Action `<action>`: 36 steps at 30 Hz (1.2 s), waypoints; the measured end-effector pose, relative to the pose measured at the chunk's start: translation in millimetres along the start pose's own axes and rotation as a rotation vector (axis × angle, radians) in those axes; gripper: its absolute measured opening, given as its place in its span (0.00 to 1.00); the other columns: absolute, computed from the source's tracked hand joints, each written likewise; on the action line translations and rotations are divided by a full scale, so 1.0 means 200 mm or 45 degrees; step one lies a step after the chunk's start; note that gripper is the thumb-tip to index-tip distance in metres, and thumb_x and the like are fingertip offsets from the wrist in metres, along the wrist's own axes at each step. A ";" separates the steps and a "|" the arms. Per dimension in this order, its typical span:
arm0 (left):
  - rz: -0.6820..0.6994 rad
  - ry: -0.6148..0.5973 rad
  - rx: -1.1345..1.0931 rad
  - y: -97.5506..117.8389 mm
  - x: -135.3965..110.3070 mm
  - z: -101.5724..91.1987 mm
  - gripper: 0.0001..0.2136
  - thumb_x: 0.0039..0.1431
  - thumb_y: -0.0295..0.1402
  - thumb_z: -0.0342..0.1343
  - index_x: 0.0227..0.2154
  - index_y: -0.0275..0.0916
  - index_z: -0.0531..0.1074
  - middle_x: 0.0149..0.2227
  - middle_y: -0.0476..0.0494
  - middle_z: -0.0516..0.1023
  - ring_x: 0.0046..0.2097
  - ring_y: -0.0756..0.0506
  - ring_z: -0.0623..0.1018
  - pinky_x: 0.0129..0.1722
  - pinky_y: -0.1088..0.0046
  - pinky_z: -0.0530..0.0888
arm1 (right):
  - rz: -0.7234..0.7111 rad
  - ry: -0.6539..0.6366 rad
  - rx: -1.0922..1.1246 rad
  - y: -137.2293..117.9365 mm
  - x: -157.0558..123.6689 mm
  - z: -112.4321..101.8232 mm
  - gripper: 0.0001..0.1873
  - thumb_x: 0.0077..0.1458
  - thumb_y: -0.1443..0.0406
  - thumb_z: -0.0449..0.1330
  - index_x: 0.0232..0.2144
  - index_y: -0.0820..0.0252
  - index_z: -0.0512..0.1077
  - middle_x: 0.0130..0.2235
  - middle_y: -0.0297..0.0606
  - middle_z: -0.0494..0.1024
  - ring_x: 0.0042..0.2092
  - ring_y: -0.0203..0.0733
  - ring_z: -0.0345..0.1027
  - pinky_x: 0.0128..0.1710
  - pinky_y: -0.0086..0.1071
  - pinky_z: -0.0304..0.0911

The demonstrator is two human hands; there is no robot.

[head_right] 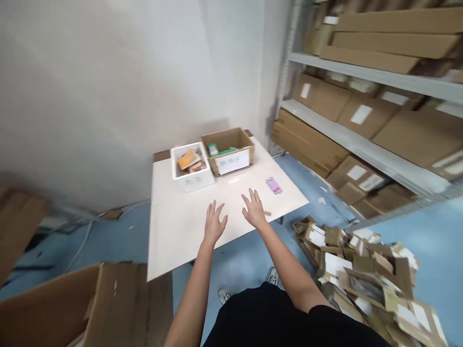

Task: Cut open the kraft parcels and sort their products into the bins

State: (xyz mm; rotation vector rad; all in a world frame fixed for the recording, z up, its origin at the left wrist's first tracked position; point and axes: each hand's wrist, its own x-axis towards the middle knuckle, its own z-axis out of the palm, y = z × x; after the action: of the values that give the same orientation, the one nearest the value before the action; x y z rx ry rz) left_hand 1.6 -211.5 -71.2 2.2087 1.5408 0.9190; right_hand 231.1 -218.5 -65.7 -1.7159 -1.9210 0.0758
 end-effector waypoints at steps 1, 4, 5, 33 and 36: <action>-0.053 0.037 0.014 -0.09 -0.06 -0.09 0.25 0.66 0.32 0.58 0.66 0.45 0.69 0.75 0.37 0.57 0.76 0.29 0.54 0.71 0.41 0.64 | -0.057 -0.023 0.013 -0.12 0.02 0.07 0.35 0.61 0.68 0.62 0.69 0.53 0.65 0.77 0.46 0.48 0.77 0.65 0.39 0.69 0.61 0.56; -0.214 0.143 0.059 -0.36 -0.28 -0.36 0.26 0.66 0.32 0.58 0.66 0.46 0.69 0.75 0.38 0.58 0.76 0.30 0.55 0.70 0.42 0.65 | -0.240 -0.092 0.079 -0.49 0.07 0.29 0.34 0.61 0.67 0.62 0.69 0.54 0.65 0.77 0.47 0.48 0.76 0.65 0.41 0.70 0.62 0.55; -0.268 0.180 0.077 -0.45 -0.36 -0.45 0.26 0.66 0.32 0.58 0.66 0.46 0.69 0.75 0.38 0.58 0.76 0.30 0.55 0.70 0.42 0.65 | -0.308 -0.114 0.114 -0.62 0.08 0.37 0.34 0.61 0.67 0.62 0.69 0.54 0.65 0.77 0.46 0.48 0.76 0.65 0.41 0.69 0.62 0.55; -1.862 0.980 0.332 -1.63 -2.40 -1.83 0.26 0.66 0.37 0.57 0.67 0.46 0.68 0.74 0.38 0.59 0.74 0.33 0.60 0.71 0.49 0.65 | -1.607 -1.167 0.538 -3.55 -0.41 1.92 0.35 0.63 0.66 0.60 0.71 0.57 0.63 0.77 0.48 0.47 0.76 0.64 0.40 0.71 0.61 0.52; -2.000 0.942 0.284 -1.77 -2.49 -1.86 0.27 0.64 0.35 0.59 0.67 0.46 0.68 0.74 0.38 0.60 0.74 0.32 0.61 0.71 0.48 0.65 | -1.625 -1.270 0.522 -3.72 -0.44 2.09 0.36 0.62 0.67 0.60 0.71 0.55 0.63 0.77 0.47 0.47 0.76 0.63 0.40 0.71 0.60 0.52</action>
State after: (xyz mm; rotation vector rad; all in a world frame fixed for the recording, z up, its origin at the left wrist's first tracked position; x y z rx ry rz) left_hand -608.3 -575.1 -159.2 0.1026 2.8691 0.9043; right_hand -618.8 -301.9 -155.3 0.1253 -3.0140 0.8614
